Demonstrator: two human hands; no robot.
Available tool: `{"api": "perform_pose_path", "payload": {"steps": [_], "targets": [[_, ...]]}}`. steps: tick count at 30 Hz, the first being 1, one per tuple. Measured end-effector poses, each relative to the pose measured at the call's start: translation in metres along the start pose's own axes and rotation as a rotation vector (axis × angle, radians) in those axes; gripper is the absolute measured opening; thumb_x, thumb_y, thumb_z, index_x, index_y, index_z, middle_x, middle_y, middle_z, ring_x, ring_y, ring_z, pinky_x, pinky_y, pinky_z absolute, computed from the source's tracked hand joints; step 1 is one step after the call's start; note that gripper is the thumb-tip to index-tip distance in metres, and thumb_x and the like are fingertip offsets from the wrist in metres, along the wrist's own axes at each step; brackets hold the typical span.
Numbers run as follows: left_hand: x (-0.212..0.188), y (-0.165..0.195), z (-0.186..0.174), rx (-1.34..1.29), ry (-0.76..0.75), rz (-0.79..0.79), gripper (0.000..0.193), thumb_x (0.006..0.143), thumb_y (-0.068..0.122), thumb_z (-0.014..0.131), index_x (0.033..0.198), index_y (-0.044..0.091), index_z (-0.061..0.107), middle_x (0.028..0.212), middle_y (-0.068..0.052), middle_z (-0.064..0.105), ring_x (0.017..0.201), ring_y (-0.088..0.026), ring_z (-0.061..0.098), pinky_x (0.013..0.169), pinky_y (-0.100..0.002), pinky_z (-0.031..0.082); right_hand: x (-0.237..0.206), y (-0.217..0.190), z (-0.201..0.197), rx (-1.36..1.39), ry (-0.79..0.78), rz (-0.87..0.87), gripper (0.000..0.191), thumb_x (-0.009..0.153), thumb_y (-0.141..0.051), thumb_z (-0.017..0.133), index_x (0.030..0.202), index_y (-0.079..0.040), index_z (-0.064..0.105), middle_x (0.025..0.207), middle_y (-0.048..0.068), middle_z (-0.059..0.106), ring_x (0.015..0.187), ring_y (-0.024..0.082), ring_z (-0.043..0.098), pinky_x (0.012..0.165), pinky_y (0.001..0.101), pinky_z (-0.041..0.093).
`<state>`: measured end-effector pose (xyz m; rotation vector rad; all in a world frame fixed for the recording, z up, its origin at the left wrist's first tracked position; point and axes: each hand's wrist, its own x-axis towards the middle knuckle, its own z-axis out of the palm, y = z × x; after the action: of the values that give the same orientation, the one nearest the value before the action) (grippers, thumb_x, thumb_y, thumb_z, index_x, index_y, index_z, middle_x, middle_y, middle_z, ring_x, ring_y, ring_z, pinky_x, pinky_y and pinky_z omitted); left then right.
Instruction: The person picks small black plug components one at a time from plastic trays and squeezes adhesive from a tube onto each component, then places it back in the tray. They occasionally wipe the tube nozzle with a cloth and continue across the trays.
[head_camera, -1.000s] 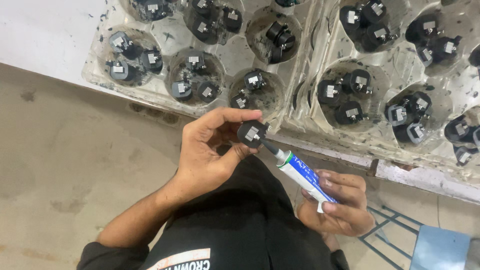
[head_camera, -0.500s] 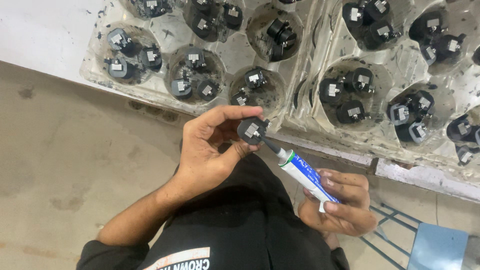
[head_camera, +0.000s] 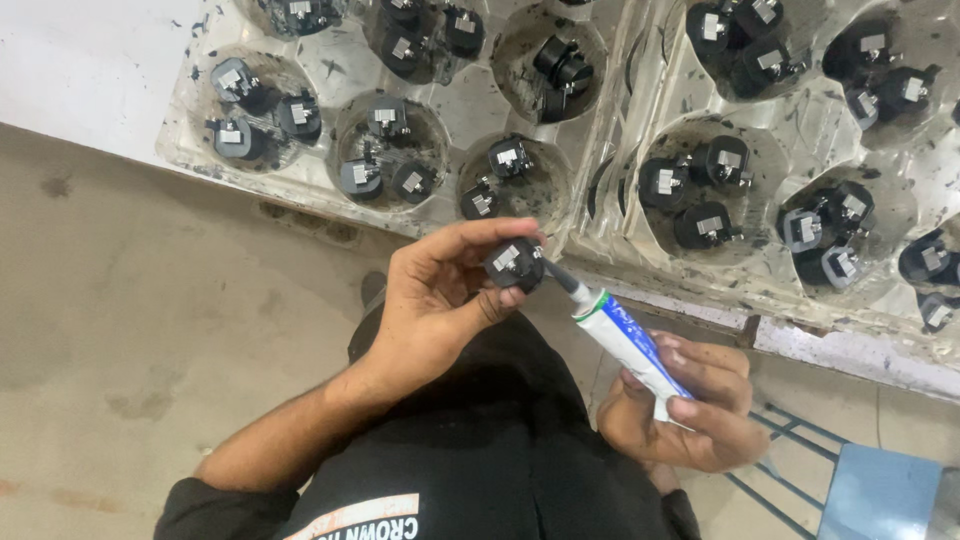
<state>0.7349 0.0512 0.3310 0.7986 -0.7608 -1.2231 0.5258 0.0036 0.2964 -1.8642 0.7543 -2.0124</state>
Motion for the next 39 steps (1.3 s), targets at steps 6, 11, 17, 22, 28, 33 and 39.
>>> {"api": "perform_pose_path", "payload": {"steps": [6, 11, 17, 22, 28, 33, 39], "targets": [[-0.004, -0.008, -0.001, -0.145, -0.064, -0.117, 0.042, 0.105, 0.001, 0.068, 0.146, -0.003, 0.058, 0.135, -0.013, 0.067, 0.106, -0.015, 0.068, 0.098, -0.032, 0.06, 0.003, 0.009, 0.002, 0.025, 0.07, -0.035, 0.037, 0.089, -0.009, 0.081, 0.107, -0.013, 0.049, 0.09, 0.008, 0.063, 0.083, 0.023, 0.069, 0.068, 0.0298, 0.068], [-0.005, -0.013, -0.003, -0.185, -0.08, -0.111, 0.042, 0.104, 0.006, 0.069, 0.143, -0.001, 0.056, 0.149, -0.013, 0.062, 0.111, -0.015, 0.068, 0.098, -0.034, 0.061, -0.001, 0.002, -0.001, 0.038, -0.057, 0.051, 0.042, 0.089, -0.001, 0.081, 0.112, -0.013, 0.048, 0.099, 0.01, 0.063, 0.094, 0.023, 0.07, 0.075, 0.034, 0.07], [-0.007, -0.017, -0.006, -0.215, -0.085, -0.129, 0.042, 0.104, 0.008, 0.069, 0.144, -0.001, 0.057, 0.149, -0.014, 0.062, 0.105, -0.018, 0.07, 0.097, -0.034, 0.06, -0.006, 0.001, -0.004, 0.037, -0.046, 0.082, 0.043, 0.09, 0.005, 0.079, 0.115, -0.013, 0.048, 0.102, 0.011, 0.063, 0.095, 0.022, 0.07, 0.076, 0.0337, 0.07], [-0.008, -0.019, -0.008, -0.228, -0.087, -0.135, 0.043, 0.104, 0.011, 0.07, 0.144, 0.0, 0.057, 0.148, -0.014, 0.063, 0.103, -0.019, 0.069, 0.096, -0.036, 0.06, -0.006, 0.005, -0.009, 0.074, -0.071, 0.072, 0.043, 0.089, 0.007, 0.077, 0.113, -0.013, 0.048, 0.1, 0.01, 0.063, 0.092, 0.021, 0.07, 0.075, 0.0334, 0.07], [-0.012, -0.021, -0.01, -0.281, -0.095, -0.141, 0.043, 0.105, 0.019, 0.07, 0.143, 0.003, 0.059, 0.147, -0.015, 0.064, 0.103, -0.019, 0.069, 0.095, -0.037, 0.061, -0.003, 0.004, -0.011, 0.028, -0.088, 0.056, 0.043, 0.085, 0.005, 0.077, 0.112, -0.012, 0.048, 0.094, 0.013, 0.064, 0.091, 0.024, 0.072, 0.074, 0.0322, 0.07], [-0.012, -0.018, -0.007, -0.279, -0.066, -0.095, 0.041, 0.105, 0.018, 0.071, 0.142, 0.003, 0.062, 0.146, -0.015, 0.065, 0.107, -0.017, 0.068, 0.093, -0.039, 0.063, 0.011, -0.002, -0.012, -0.021, -0.189, 0.049, 0.043, 0.084, 0.004, 0.078, 0.11, -0.012, 0.047, 0.091, 0.015, 0.062, 0.089, 0.027, 0.072, 0.071, 0.0339, 0.067], [0.022, 0.009, -0.013, 0.409, 0.071, 0.342, 0.041, 0.097, -0.007, 0.079, 0.134, 0.008, 0.068, 0.121, -0.006, 0.065, 0.108, -0.014, 0.072, 0.098, -0.029, 0.064, 0.006, -0.003, -0.007, 0.043, 0.162, 0.097, 0.043, 0.092, -0.008, 0.084, 0.112, -0.015, 0.046, 0.092, 0.01, 0.063, 0.08, 0.025, 0.069, 0.069, 0.0271, 0.063]]}}
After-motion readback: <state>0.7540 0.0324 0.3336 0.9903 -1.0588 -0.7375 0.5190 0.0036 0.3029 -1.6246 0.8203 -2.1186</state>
